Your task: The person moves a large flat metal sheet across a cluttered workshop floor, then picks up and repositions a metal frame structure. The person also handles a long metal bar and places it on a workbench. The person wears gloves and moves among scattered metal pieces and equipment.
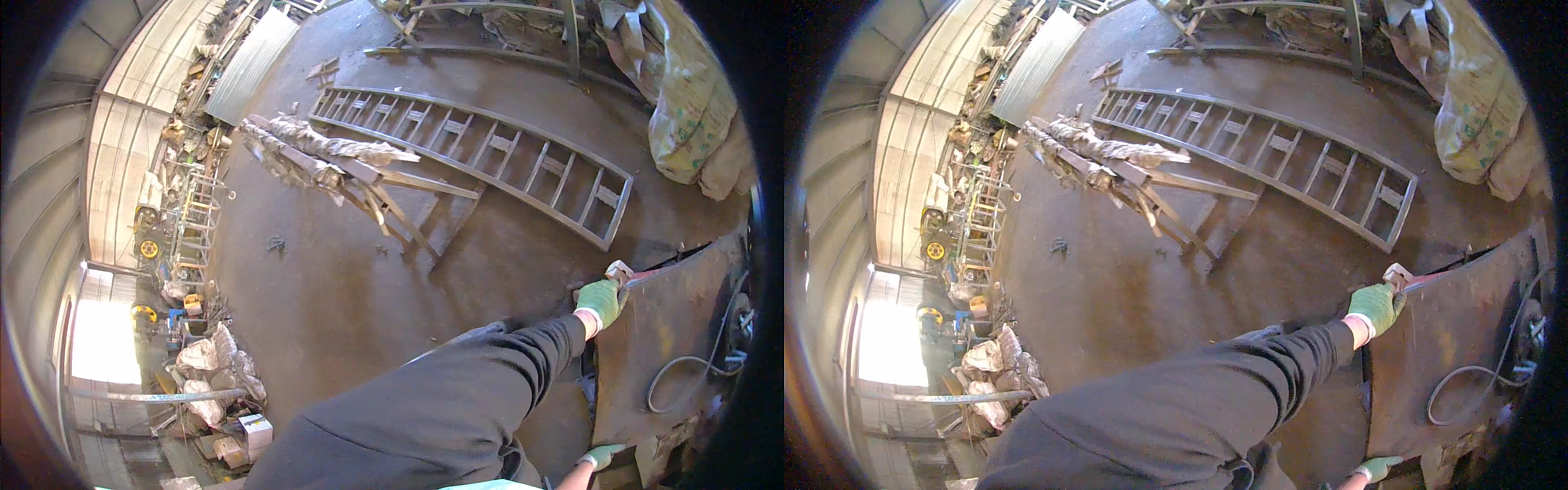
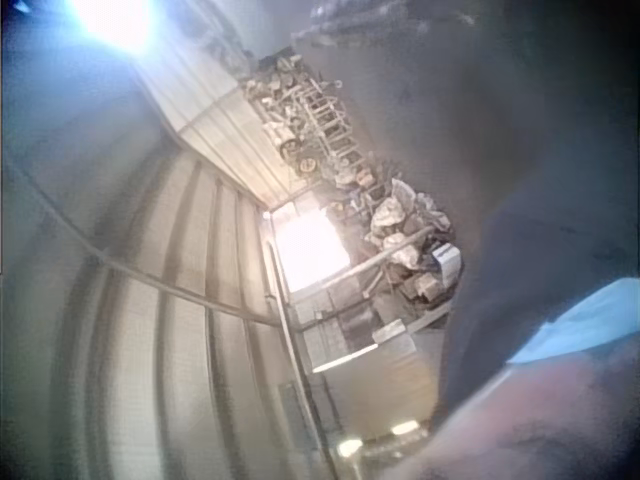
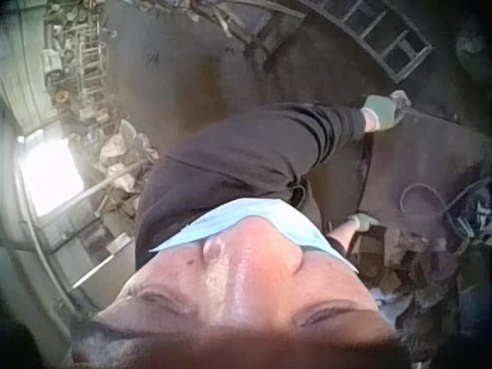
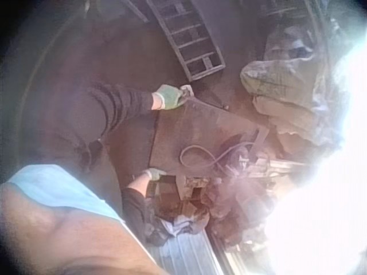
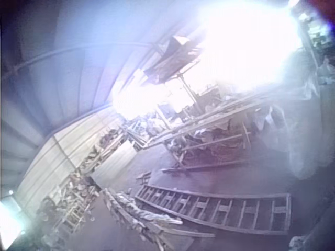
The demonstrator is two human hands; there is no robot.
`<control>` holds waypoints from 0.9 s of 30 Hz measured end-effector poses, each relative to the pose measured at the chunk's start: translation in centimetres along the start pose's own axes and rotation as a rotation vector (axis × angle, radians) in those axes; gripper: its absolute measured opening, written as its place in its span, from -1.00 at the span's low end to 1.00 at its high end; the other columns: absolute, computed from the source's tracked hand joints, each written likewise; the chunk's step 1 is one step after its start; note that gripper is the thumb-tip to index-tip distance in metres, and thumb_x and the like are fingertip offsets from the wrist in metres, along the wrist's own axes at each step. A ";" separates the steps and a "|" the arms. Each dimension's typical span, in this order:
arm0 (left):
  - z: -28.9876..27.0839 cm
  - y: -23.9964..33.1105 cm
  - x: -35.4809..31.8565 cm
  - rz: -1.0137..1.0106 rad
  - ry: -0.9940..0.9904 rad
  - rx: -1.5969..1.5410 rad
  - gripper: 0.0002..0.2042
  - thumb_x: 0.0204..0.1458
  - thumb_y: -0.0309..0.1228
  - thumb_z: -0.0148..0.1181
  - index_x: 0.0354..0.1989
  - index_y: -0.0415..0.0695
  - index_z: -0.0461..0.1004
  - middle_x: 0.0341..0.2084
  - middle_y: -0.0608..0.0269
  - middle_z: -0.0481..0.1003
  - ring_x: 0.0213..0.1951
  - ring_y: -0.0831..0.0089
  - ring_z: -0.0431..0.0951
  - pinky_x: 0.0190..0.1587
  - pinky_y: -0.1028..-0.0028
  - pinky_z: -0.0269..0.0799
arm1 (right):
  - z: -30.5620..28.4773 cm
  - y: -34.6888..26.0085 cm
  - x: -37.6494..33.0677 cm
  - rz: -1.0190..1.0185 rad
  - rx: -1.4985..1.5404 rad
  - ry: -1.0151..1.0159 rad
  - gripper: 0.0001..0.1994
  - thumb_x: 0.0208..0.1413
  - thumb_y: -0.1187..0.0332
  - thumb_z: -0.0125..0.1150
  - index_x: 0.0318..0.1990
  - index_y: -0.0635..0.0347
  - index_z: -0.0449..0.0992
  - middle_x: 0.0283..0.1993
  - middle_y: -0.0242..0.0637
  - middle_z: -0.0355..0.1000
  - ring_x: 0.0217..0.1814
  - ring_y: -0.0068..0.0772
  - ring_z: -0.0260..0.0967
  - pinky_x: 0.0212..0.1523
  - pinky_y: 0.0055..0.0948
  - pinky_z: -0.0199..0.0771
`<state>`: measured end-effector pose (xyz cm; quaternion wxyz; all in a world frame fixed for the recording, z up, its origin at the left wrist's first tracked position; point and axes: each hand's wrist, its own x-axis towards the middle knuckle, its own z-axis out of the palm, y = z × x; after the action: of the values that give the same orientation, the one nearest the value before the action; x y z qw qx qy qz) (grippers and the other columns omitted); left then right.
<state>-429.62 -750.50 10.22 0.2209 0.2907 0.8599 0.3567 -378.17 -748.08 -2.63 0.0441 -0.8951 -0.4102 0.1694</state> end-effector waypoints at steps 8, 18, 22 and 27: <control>-8.1 -7.3 -7.2 0.034 0.014 0.032 -0.73 0.29 -0.14 0.17 -0.20 -0.09 0.62 -0.28 -0.04 0.66 -0.20 -0.10 0.66 -0.13 0.00 0.55 | 3.5 10.1 -6.2 0.100 0.040 0.084 0.11 0.28 -0.57 -0.34 -0.06 0.57 0.68 -0.01 0.32 0.62 0.09 0.28 0.62 0.14 0.06 0.64; -14.4 -18.8 -15.4 0.092 0.062 -0.030 -0.74 0.23 -0.17 0.23 -0.32 -0.13 0.62 -0.39 -0.05 0.62 -0.29 -0.10 0.64 -0.23 -0.02 0.53 | 2.9 16.7 -24.8 0.190 0.030 0.082 0.16 0.23 -0.62 -0.36 0.02 0.56 0.66 0.13 0.30 0.58 0.19 0.30 0.56 0.25 0.10 0.56; -18.5 -23.0 -19.2 0.090 -0.004 0.010 -0.73 0.26 -0.16 0.20 -0.26 -0.12 0.61 -0.38 -0.05 0.62 -0.26 -0.13 0.63 -0.16 -0.02 0.53 | 4.2 21.7 -30.8 0.200 0.102 0.070 0.13 0.24 -0.61 -0.36 0.05 0.53 0.66 0.14 0.31 0.57 0.22 0.29 0.55 0.25 0.07 0.56; -23.0 -28.8 -24.1 0.050 -0.074 0.031 -0.65 0.33 -0.07 0.10 -0.16 -0.11 0.61 -0.35 -0.07 0.65 -0.25 -0.14 0.65 -0.10 -0.02 0.55 | 4.6 26.3 -39.7 0.154 0.130 0.004 0.08 0.29 -0.56 -0.32 0.11 0.50 0.63 0.18 0.29 0.55 0.26 0.25 0.53 0.31 -0.02 0.50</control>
<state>-435.32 -794.15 7.92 0.2390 0.3286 0.8490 0.3377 -384.88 -795.47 -2.08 0.0896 -0.9196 -0.3280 0.1969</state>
